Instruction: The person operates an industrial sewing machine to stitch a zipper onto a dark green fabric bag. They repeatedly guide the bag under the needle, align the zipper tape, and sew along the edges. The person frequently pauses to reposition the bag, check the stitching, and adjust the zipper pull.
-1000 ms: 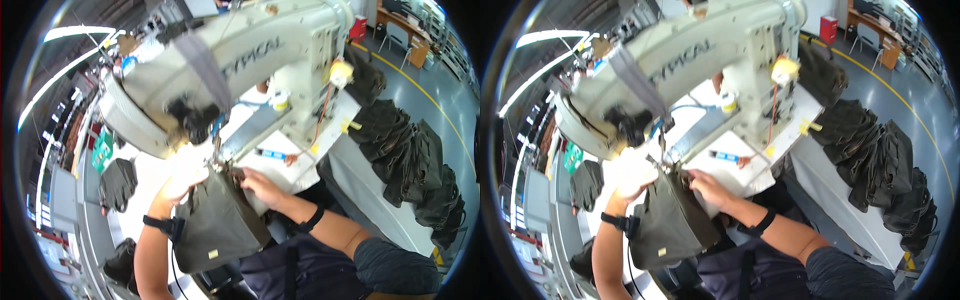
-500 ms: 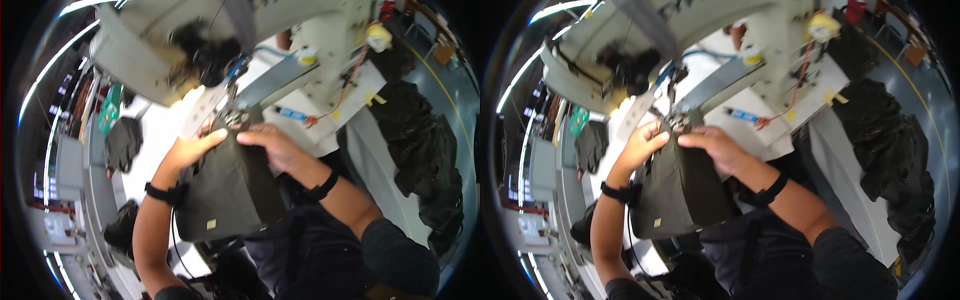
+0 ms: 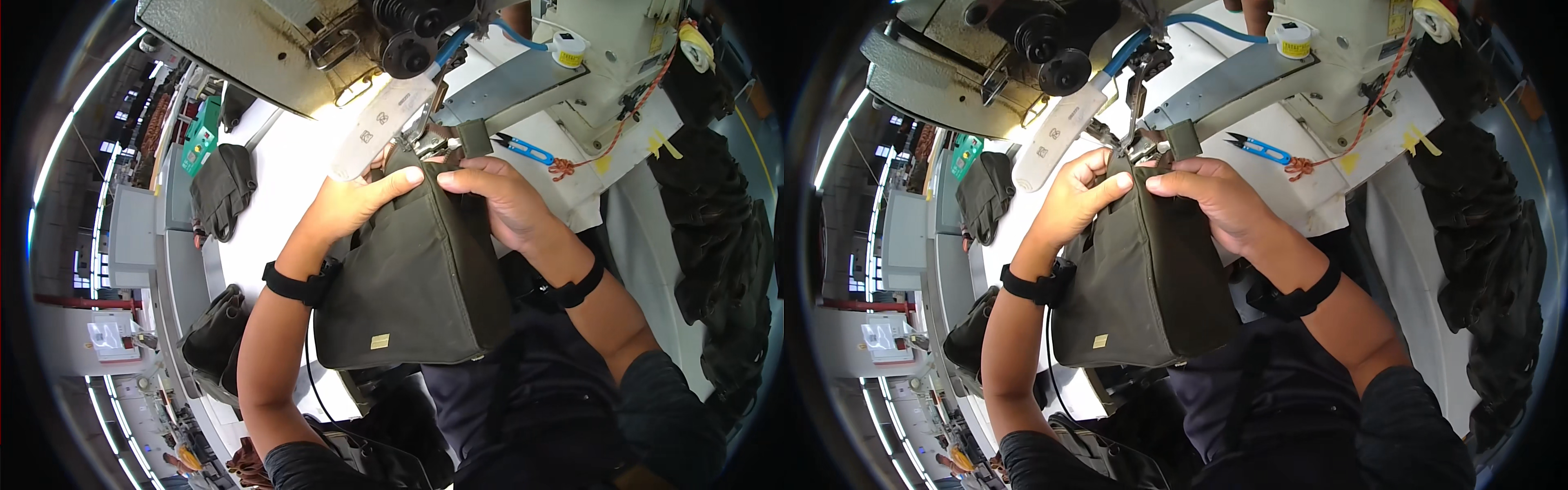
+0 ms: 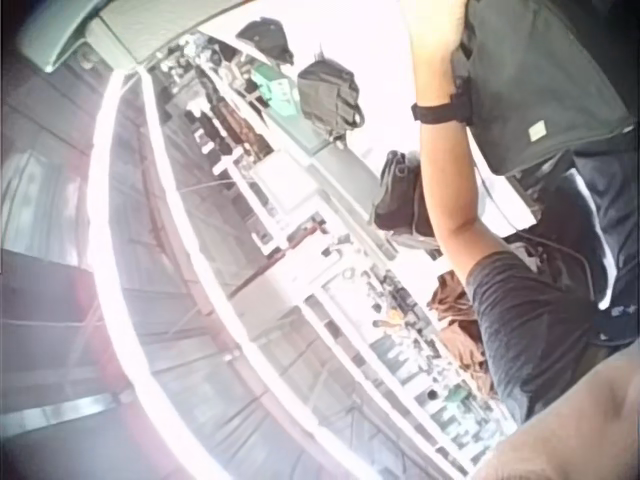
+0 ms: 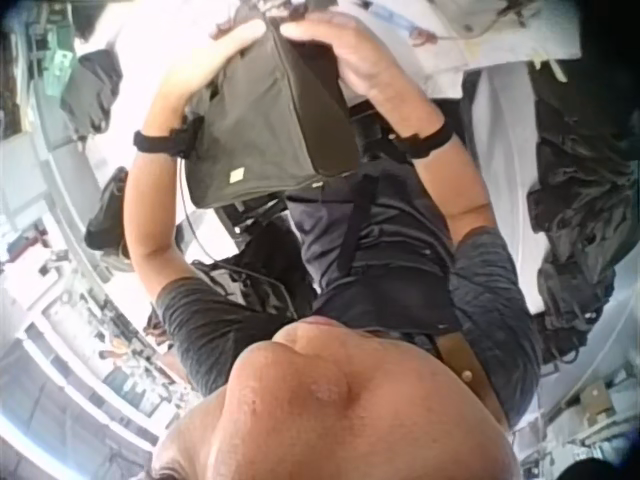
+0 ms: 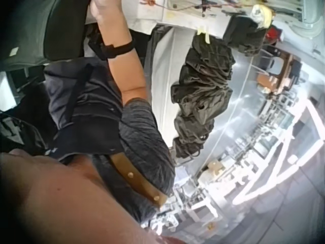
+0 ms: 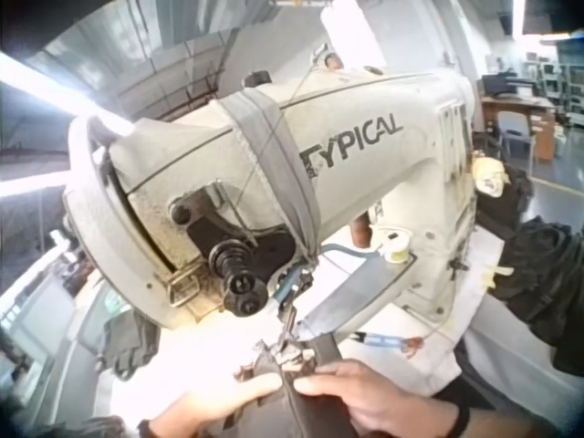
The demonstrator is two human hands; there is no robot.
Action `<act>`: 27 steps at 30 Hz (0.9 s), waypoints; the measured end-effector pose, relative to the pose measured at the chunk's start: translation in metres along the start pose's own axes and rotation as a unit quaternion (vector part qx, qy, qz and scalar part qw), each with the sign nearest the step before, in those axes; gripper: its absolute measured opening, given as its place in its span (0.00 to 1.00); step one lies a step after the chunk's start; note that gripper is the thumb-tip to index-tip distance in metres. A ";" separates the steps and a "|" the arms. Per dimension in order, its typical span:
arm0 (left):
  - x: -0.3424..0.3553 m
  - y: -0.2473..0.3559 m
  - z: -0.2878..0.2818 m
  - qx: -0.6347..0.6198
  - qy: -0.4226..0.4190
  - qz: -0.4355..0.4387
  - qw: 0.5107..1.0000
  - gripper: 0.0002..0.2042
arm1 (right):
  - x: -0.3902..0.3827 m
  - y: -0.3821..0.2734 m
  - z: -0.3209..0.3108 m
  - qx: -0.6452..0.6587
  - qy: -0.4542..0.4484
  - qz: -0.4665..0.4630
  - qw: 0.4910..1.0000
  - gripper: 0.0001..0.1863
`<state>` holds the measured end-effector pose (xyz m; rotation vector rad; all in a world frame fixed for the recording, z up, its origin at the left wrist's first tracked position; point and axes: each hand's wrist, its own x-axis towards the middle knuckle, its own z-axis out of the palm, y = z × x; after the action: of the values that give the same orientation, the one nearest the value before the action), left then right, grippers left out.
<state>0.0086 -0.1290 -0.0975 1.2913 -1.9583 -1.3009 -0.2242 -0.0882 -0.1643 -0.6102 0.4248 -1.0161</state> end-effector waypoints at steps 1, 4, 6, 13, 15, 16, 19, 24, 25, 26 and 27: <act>0.000 0.004 0.001 -0.012 -0.003 0.000 1.000 0.16 | 0.001 0.000 0.000 0.006 -0.004 0.005 1.000 0.17; 0.004 0.003 0.003 -0.043 -0.004 0.011 0.999 0.17 | 0.003 -0.003 0.001 0.009 -0.007 0.013 1.000 0.16; 0.005 -0.004 -0.001 -0.028 -0.007 0.015 0.999 0.18 | 0.001 -0.005 0.005 0.003 0.004 0.010 1.000 0.16; 0.008 -0.007 -0.008 -0.016 -0.013 -0.011 1.000 0.15 | -0.002 -0.010 0.013 -0.052 0.017 -0.030 0.998 0.15; 0.009 -0.012 -0.012 -0.003 -0.003 -0.020 1.000 0.13 | -0.003 -0.014 0.016 -0.109 0.026 -0.052 0.992 0.15; 0.009 -0.010 -0.013 0.003 -0.001 -0.028 1.000 0.13 | -0.003 -0.016 0.017 -0.137 0.031 -0.063 0.988 0.15; 0.009 0.000 -0.016 0.010 -0.008 -0.032 0.999 0.13 | -0.001 -0.026 0.014 -0.370 0.093 -0.096 0.919 0.14; 0.013 0.017 -0.018 0.049 -0.026 0.008 0.998 0.16 | -0.006 -0.049 0.037 -0.583 0.158 -0.281 0.746 0.18; 0.014 0.019 -0.017 0.055 -0.029 0.006 0.998 0.17 | -0.006 -0.050 0.040 -0.607 0.182 -0.328 0.701 0.20; 0.014 0.021 -0.016 0.062 -0.032 0.004 0.998 0.18 | -0.004 -0.051 0.038 -0.644 0.182 -0.326 0.668 0.24; 0.014 0.023 -0.016 0.068 -0.033 0.004 0.997 0.18 | -0.003 -0.051 0.035 -0.650 0.185 -0.338 0.655 0.24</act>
<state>0.0039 -0.1462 -0.0715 1.3178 -2.1279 -1.2395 -0.2380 -0.0961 -0.1039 -1.9918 1.4160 -1.4631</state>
